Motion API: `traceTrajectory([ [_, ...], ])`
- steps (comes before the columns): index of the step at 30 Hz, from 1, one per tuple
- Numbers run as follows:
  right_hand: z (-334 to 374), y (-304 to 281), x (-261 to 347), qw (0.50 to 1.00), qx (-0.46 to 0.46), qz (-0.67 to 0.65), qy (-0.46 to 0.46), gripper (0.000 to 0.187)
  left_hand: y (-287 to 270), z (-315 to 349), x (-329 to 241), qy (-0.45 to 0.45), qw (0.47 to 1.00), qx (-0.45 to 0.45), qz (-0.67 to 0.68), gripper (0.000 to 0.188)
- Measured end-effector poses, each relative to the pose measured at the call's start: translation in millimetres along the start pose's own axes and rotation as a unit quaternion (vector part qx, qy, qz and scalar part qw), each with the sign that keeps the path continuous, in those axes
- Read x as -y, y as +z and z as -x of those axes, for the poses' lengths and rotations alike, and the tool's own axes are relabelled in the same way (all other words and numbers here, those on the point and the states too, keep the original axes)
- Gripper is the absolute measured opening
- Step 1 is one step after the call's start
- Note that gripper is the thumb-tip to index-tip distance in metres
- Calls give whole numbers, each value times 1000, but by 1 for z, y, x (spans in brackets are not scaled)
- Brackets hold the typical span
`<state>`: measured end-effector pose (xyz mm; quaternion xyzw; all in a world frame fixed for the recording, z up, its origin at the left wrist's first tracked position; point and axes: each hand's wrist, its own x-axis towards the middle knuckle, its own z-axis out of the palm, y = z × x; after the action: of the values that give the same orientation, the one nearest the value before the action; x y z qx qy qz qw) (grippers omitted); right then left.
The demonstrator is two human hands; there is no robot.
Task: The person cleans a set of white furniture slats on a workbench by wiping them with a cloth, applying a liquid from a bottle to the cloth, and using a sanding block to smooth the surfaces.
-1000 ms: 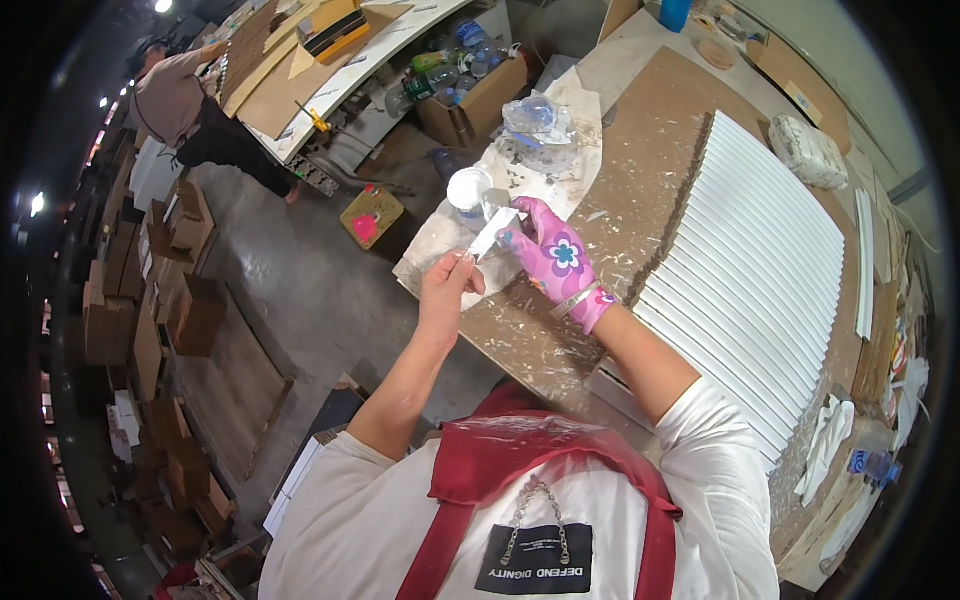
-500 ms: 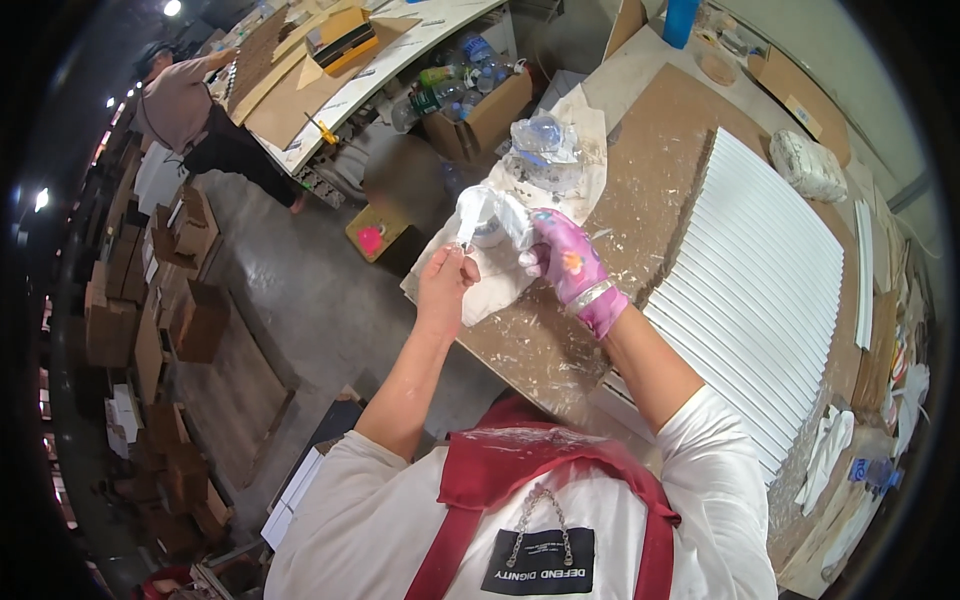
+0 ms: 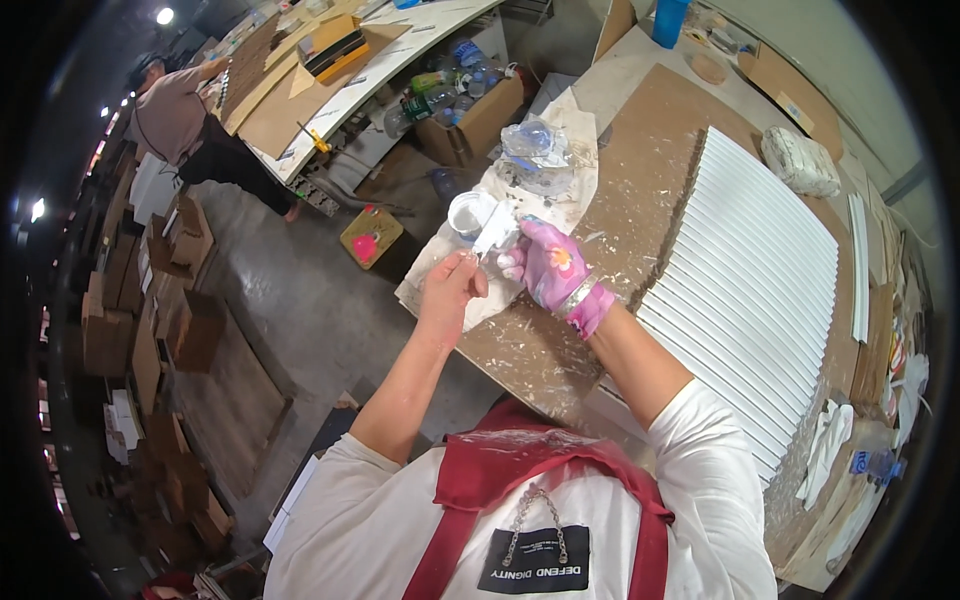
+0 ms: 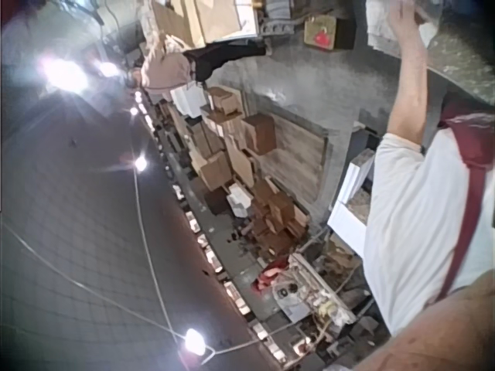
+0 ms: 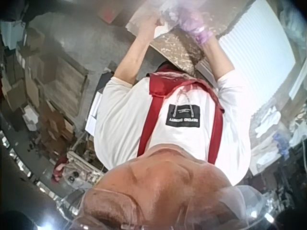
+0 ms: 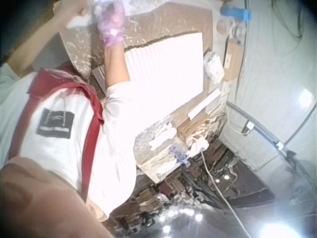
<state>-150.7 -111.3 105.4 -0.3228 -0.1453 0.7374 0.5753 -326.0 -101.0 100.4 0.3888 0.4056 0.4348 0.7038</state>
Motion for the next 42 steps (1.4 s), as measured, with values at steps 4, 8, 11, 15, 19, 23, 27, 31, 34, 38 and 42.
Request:
traceTrajectory([
  [4,12,7,2,999,36,-1,8,24,-31,-20,8,27,999,-25,-1,17],
  [8,7,-5,0,1000,24,2,-4,22,-26,-12,-2,51,998,-29,13,19],
  [11,-1,-13,-5,999,-28,-9,19,22,-5,2,4,39,999,24,3,20],
  [15,13,4,-5,1000,27,2,8,23,-15,-3,7,34,999,-31,-5,20],
  [19,16,12,-2,999,-16,19,-24,25,-20,1,-3,40,999,-34,-2,16],
  [23,0,-5,-8,994,-47,77,-58,27,1,12,10,20,999,23,20,14],
  [27,4,3,-11,988,7,135,-80,24,-3,5,22,14,1000,2,3,16],
  [31,5,1,-9,992,19,116,-55,22,-14,-7,12,37,999,-36,-1,15],
  [34,4,-1,-9,995,18,92,-46,22,0,2,5,34,999,-10,-28,16],
  [38,9,-2,-10,996,65,53,-17,26,-16,-14,9,45,997,-64,-27,18],
  [42,25,-5,1,995,83,-56,29,31,-53,-33,-14,160,936,-57,-310,15],
])
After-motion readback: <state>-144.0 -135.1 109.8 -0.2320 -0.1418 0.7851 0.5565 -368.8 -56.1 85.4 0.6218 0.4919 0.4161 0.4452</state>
